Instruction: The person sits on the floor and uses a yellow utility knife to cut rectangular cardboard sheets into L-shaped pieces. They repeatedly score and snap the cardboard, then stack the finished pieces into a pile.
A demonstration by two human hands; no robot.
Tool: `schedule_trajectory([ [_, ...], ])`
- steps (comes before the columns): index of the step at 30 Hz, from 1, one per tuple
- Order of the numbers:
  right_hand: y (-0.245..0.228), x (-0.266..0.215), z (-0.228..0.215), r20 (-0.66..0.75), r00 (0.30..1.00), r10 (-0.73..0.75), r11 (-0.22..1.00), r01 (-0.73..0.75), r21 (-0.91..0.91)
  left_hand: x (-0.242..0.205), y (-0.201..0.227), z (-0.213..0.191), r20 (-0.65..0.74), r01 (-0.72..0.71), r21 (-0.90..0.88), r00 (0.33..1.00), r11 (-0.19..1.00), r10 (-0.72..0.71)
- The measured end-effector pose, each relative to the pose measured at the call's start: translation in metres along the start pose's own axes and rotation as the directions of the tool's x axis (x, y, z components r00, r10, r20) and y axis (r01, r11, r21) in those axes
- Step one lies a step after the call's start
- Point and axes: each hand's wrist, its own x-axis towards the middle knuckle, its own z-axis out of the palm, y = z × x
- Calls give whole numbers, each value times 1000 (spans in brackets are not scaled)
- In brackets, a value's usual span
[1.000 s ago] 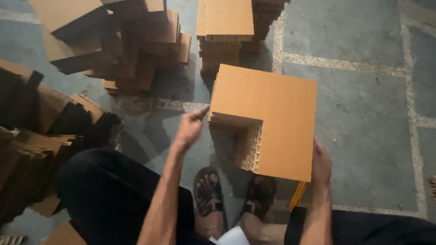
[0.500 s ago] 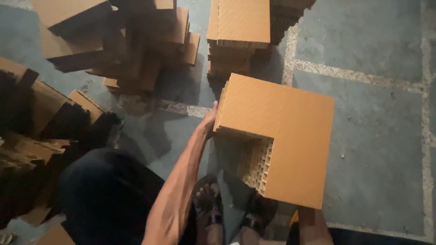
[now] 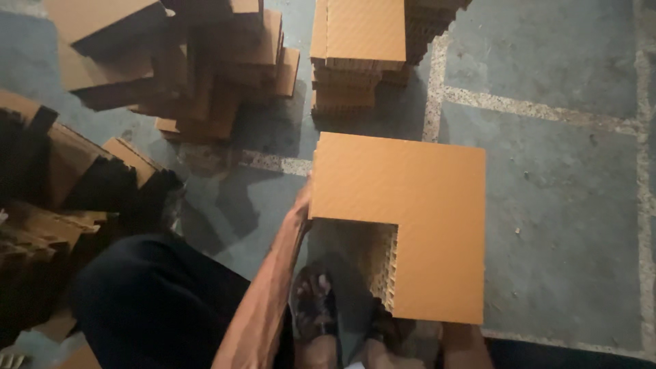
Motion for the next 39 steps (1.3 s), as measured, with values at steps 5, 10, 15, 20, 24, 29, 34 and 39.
schedule_trajectory([
  [5, 5, 1, 2, 19, 1000, 10, 1000, -10, -19, -14, 6, 4, -185, 107, 127, 979, 986, -82],
  [10, -1, -2, 5, 33, 999, -2, 1000, 2, -9, -15, 14, 4, -153, 61, 220, 988, 974, -27],
  [15, 1, -8, 3, 38, 999, 12, 1000, -12, 1, -22, 10, -1, -65, 32, 166, 998, 986, -21],
  [20, 2, -6, 5, 51, 998, 23, 1000, -23, 12, -14, 10, 0, -18, -17, 127, 1000, 992, 19],
  [24, -1, -2, 6, 53, 998, 23, 999, -24, 26, -2, -1, -9, -79, -25, 111, 996, 993, 33],
  [29, -2, -8, 8, 49, 998, 33, 998, -36, 55, 2, -10, -18, -83, -107, 132, 989, 985, 119],
  [34, -27, -11, 17, 63, 998, 28, 990, -36, 134, -63, 17, -1, -177, -447, 187, 861, 875, 478],
  [39, -88, 14, 23, 207, 978, 19, 970, -68, 234, -175, 32, 54, 60, -595, 353, 785, 722, 617],
])
